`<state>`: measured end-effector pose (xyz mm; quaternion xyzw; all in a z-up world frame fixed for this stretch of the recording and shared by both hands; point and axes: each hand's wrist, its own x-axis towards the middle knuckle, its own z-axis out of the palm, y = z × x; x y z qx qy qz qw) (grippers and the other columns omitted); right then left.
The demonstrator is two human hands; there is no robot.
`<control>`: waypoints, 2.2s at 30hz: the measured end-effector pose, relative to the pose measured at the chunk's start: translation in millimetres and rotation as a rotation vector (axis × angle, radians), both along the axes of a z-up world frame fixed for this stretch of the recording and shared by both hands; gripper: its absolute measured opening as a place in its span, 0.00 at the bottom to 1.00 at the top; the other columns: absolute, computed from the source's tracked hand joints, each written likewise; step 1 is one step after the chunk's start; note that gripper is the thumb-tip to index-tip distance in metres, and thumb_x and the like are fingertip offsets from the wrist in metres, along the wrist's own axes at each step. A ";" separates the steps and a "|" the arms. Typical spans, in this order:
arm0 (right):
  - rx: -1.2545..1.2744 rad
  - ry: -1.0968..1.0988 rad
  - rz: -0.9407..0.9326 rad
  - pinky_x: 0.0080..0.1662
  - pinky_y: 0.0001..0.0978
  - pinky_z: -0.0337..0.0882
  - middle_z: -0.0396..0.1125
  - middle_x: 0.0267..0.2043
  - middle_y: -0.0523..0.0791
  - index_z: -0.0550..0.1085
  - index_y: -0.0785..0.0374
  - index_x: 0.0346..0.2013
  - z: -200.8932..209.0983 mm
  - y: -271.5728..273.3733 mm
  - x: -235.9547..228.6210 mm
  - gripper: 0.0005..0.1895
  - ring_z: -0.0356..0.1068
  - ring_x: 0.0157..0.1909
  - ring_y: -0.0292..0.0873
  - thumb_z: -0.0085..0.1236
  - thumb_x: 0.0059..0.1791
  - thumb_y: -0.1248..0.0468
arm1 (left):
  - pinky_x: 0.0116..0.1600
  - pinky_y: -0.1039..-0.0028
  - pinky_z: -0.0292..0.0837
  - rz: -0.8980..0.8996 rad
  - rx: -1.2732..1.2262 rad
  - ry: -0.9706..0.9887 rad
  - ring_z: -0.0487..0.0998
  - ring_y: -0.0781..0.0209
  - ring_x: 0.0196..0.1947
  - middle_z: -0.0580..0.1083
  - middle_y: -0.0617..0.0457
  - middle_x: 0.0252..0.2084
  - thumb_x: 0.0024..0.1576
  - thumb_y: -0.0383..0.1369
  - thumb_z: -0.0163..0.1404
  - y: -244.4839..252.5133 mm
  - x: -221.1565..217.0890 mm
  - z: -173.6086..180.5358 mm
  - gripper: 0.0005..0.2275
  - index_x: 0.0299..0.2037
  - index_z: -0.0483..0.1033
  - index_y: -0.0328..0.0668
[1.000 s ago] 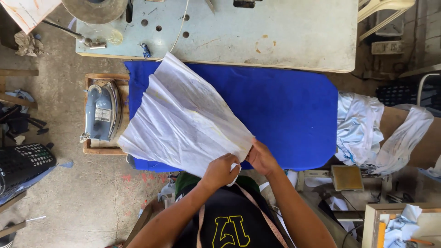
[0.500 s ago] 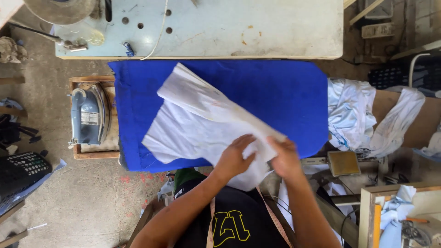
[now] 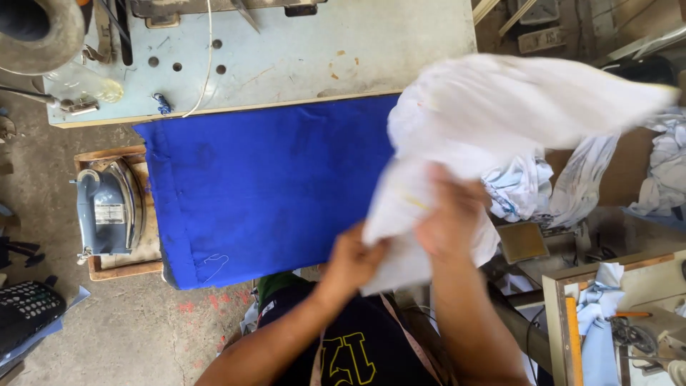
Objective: The person picks up a white cloth, unfolds it on a blue ironing board, and uses a steam iron to press it flat. They repeatedly reposition and flip the cloth while ironing both sides.
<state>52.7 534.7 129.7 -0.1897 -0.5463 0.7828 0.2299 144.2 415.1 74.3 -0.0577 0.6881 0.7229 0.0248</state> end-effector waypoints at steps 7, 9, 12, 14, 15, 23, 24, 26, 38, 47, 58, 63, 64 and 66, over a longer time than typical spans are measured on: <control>0.206 0.243 0.772 0.58 0.39 0.79 0.63 0.72 0.59 0.81 0.66 0.54 -59.9 -133.0 -45.7 0.13 0.70 0.65 0.54 0.65 0.54 0.70 | 0.33 0.62 0.72 0.406 -0.254 -0.320 0.74 0.53 0.30 0.78 0.40 0.31 0.60 0.34 0.54 -178.9 -26.9 -103.2 0.14 0.50 0.83 0.31; 0.535 0.357 0.732 0.57 0.40 0.79 0.69 0.67 0.54 0.82 0.61 0.52 -65.5 -124.0 -31.7 0.14 0.72 0.65 0.56 0.67 0.52 0.69 | 0.41 0.52 0.77 0.463 -0.429 -0.371 0.84 0.47 0.36 0.81 0.36 0.36 0.58 0.36 0.55 -237.8 -29.0 -168.0 0.16 0.54 0.84 0.40; 1.188 0.309 0.490 0.58 0.50 0.78 0.73 0.59 0.54 0.81 0.60 0.52 -129.9 -71.0 -17.9 0.17 0.72 0.62 0.61 0.71 0.50 0.63 | 0.45 0.47 0.75 0.468 -0.503 -0.393 0.83 0.40 0.41 0.80 0.34 0.38 0.57 0.38 0.53 -297.3 -10.7 -202.1 0.18 0.53 0.82 0.34; 1.385 -0.043 0.591 0.55 0.55 0.79 0.73 0.61 0.49 0.80 0.55 0.54 -217.9 -25.1 -2.3 0.20 0.70 0.65 0.57 0.66 0.51 0.51 | 0.46 0.46 0.76 0.428 -0.581 -0.386 0.83 0.35 0.42 0.80 0.32 0.39 0.58 0.38 0.53 -338.0 -4.7 -233.9 0.18 0.53 0.82 0.32; 1.552 -0.419 0.679 0.52 0.60 0.80 0.72 0.63 0.44 0.80 0.50 0.55 -258.3 -3.1 2.2 0.25 0.67 0.69 0.53 0.61 0.52 0.39 | 0.47 0.45 0.76 0.381 -0.663 -0.378 0.82 0.30 0.43 0.79 0.29 0.41 0.60 0.38 0.53 -356.6 4.2 -249.8 0.18 0.53 0.81 0.29; 1.371 -0.592 0.383 0.53 0.65 0.76 0.60 0.68 0.58 0.72 0.63 0.64 -243.1 -5.6 43.6 0.40 0.66 0.65 0.67 0.70 0.47 0.40 | 0.52 0.43 0.75 0.395 -0.516 -0.628 0.80 0.30 0.50 0.78 0.27 0.49 0.61 0.45 0.55 -357.9 60.6 -186.5 0.26 0.58 0.77 0.25; 1.365 -0.729 0.462 0.58 0.70 0.73 0.52 0.76 0.56 0.70 0.60 0.67 -232.0 -20.4 41.9 0.44 0.59 0.71 0.68 0.73 0.43 0.41 | 0.49 0.42 0.74 0.398 -0.474 -0.644 0.80 0.29 0.48 0.78 0.25 0.45 0.61 0.46 0.54 -357.1 67.7 -180.1 0.26 0.55 0.78 0.23; 1.467 -0.584 0.412 0.56 0.64 0.74 0.56 0.72 0.51 0.75 0.58 0.55 -256.4 -31.8 62.2 0.29 0.60 0.70 0.64 0.70 0.46 0.47 | 0.45 0.47 0.75 0.413 -0.404 -0.643 0.80 0.38 0.43 0.79 0.30 0.41 0.59 0.45 0.56 -364.6 100.5 -231.2 0.24 0.53 0.80 0.28; 0.781 -0.696 0.380 0.37 0.45 0.70 0.75 0.40 0.52 0.80 0.62 0.44 -179.6 10.3 -40.0 0.16 0.74 0.39 0.51 0.66 0.51 0.52 | 0.36 0.58 0.66 0.376 -0.307 -0.040 0.70 0.54 0.34 0.70 0.42 0.29 0.62 0.33 0.54 -401.3 -62.3 -134.5 0.10 0.41 0.77 0.28; 0.536 -0.036 0.266 0.35 0.29 0.69 0.67 0.33 0.41 0.75 0.58 0.40 -47.1 34.2 -81.5 0.08 0.68 0.34 0.34 0.69 0.55 0.63 | 0.46 0.62 0.72 0.322 -0.314 0.296 0.76 0.47 0.41 0.75 0.40 0.38 0.71 0.29 0.52 -388.0 -88.0 61.9 0.07 0.45 0.78 0.30; 0.436 -0.575 0.410 0.35 0.29 0.79 0.75 0.35 0.48 0.76 0.64 0.51 -199.9 26.1 5.8 0.23 0.76 0.32 0.38 0.76 0.45 0.62 | 0.44 0.57 0.77 0.518 -0.452 -0.419 0.82 0.53 0.38 0.80 0.47 0.37 0.60 0.44 0.58 -389.8 16.3 -183.5 0.14 0.49 0.85 0.47; 0.525 -0.659 0.450 0.36 0.35 0.80 0.76 0.38 0.52 0.75 0.63 0.55 -234.5 32.6 52.9 0.26 0.76 0.34 0.42 0.76 0.46 0.60 | 0.42 0.52 0.73 0.486 -0.523 -0.503 0.80 0.45 0.40 0.79 0.35 0.38 0.59 0.43 0.57 -378.6 76.4 -246.6 0.18 0.47 0.83 0.32; 0.525 -0.658 0.449 0.36 0.35 0.80 0.76 0.38 0.52 0.75 0.63 0.55 -239.5 35.3 62.0 0.26 0.76 0.34 0.42 0.76 0.46 0.60 | 0.42 0.52 0.73 0.485 -0.523 -0.501 0.80 0.45 0.40 0.79 0.35 0.38 0.59 0.43 0.57 -379.1 83.8 -253.6 0.18 0.47 0.83 0.32; 0.617 -0.743 0.512 0.38 0.38 0.81 0.78 0.42 0.52 0.74 0.59 0.57 -249.2 41.2 82.0 0.28 0.79 0.38 0.45 0.76 0.47 0.56 | 0.45 0.48 0.75 0.422 -0.651 -0.572 0.82 0.35 0.45 0.80 0.35 0.40 0.59 0.45 0.55 -379.4 101.2 -267.1 0.19 0.48 0.83 0.34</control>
